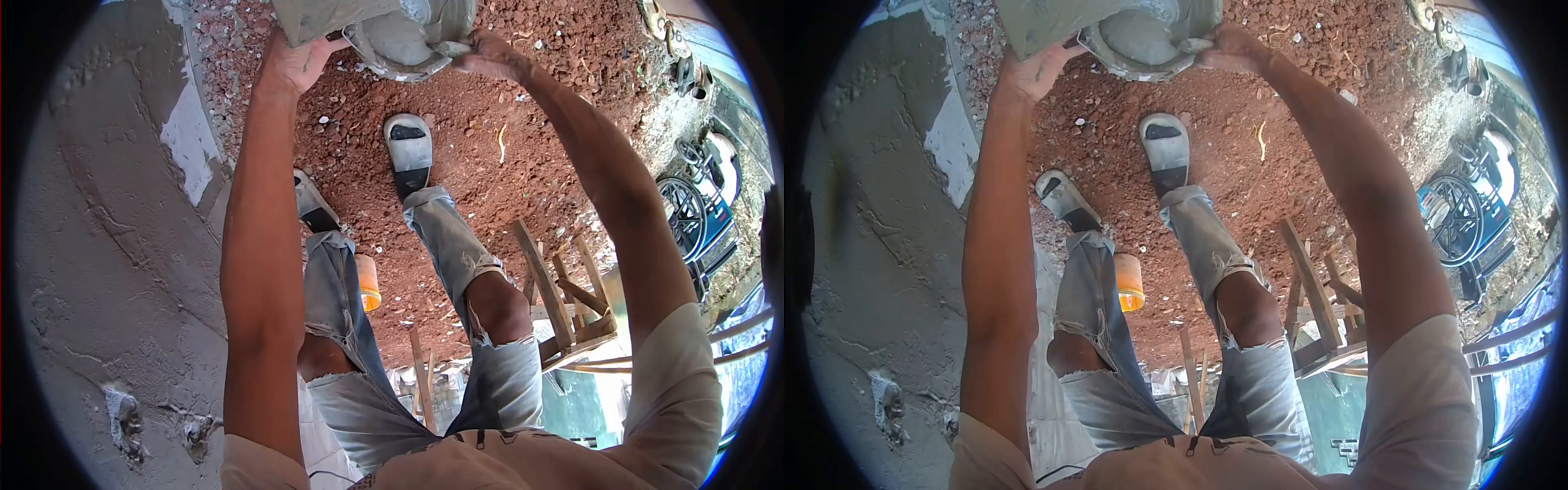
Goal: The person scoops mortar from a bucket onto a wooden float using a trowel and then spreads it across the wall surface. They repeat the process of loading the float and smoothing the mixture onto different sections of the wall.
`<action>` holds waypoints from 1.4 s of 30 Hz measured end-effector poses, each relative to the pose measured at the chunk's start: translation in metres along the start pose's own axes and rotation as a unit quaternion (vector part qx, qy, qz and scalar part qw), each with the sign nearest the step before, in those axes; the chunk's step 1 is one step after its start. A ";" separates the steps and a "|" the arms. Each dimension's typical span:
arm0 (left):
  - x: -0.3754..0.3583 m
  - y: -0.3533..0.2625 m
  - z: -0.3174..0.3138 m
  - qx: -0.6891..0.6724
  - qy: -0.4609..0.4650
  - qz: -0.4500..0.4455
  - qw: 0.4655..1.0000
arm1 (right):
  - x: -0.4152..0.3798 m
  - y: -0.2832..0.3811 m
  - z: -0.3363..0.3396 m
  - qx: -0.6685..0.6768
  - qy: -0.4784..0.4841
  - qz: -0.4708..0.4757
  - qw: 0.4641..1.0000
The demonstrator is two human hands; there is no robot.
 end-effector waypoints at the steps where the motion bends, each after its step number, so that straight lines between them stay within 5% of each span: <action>1: 0.002 -0.005 -0.003 0.002 0.008 0.001 1.000 | -0.008 0.002 -0.005 0.051 0.017 -0.001 0.999; 5: 0.005 -0.046 0.051 0.074 -0.047 -0.062 0.994 | -0.011 -0.002 -0.020 0.142 -0.001 -0.015 0.990; 9: -0.047 -0.092 0.027 0.123 -0.075 -0.134 0.980 | -0.030 0.034 0.003 0.183 -0.082 0.000 0.980; 14: -0.124 -0.070 -0.007 0.094 -0.191 -0.054 0.976 | -0.081 0.078 0.010 0.323 -0.122 -0.025 0.938; 19: -0.159 0.004 -0.036 0.000 -0.168 0.002 0.986 | -0.197 0.184 0.030 0.216 -0.141 -0.128 0.958; 22: -0.165 0.052 -0.045 -0.076 -0.130 0.030 0.988 | -0.237 0.233 0.021 0.198 -0.240 -0.107 0.944; 25: -0.174 0.073 -0.074 0.013 -0.139 0.056 0.989 | -0.251 0.275 0.022 0.131 -0.292 -0.069 0.945; 26: -0.179 0.079 -0.083 -0.083 -0.147 0.064 0.984 | -0.253 0.280 0.021 0.124 -0.285 -0.078 0.947; 29: -0.190 0.077 -0.099 -0.076 -0.142 0.107 0.981 | -0.258 0.299 0.029 0.087 -0.338 -0.112 0.931; 42: -0.193 0.080 -0.086 -0.149 -0.062 0.080 0.984 | -0.276 0.300 0.028 0.038 -0.305 -0.108 0.945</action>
Point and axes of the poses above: each hand's wrist, its own x-axis towards the middle knuckle, its own z-axis out of the back of the hand, y = z × x, the point moved 5 cm from there along x, towards the middle knuckle, and after that the axes turned 10 degrees about -x, right-handed, at the moved point
